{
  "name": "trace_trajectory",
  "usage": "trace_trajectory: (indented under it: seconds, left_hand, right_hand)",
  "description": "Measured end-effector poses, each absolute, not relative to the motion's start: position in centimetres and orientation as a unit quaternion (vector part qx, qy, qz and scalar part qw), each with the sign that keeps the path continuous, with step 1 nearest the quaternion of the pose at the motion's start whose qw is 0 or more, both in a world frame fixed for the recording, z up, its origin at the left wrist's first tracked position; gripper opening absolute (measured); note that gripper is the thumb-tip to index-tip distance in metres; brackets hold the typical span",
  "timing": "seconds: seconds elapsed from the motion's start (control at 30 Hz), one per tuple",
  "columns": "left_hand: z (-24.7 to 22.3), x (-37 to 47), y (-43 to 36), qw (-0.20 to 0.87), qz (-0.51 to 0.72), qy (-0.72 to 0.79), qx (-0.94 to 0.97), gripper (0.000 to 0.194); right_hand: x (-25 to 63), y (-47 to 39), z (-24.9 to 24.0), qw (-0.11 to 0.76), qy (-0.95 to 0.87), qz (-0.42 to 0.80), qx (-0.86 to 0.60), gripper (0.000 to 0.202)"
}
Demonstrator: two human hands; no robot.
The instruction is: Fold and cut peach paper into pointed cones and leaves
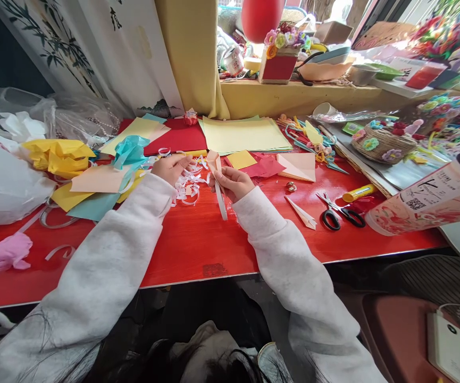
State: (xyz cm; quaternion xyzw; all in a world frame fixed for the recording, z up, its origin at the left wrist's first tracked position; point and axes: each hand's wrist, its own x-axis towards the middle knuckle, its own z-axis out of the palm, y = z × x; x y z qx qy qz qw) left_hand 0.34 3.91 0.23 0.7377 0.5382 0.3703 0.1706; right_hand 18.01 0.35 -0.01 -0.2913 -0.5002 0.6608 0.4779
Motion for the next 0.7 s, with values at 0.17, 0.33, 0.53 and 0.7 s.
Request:
trace_trajectory:
  seconds: [0.17,0.33,0.53,0.7]
  left_hand:
    - [1.2,2.7,2.0,0.422,0.369,0.409,0.720,0.038]
    - [0.6,3.4,1.9,0.464,0.430,0.391,0.669,0.026]
    - [-0.2,4.3,1.8,0.411,0.520,0.420,0.619,0.014]
    - [0.9,4.2,1.2,0.378,0.605,0.420,0.560,0.010]
  right_hand:
    - [18.2,0.5,-0.3,0.467,-0.517,0.661,-0.278,0.025]
    - [18.2,0.6,-0.4,0.463,-0.524,0.656,-0.285,0.025]
    - [18.0,0.3,0.0,0.472,-0.501,0.655,-0.310,0.031]
    - [18.3,0.3,0.1,0.493,-0.475,0.656,-0.317,0.028]
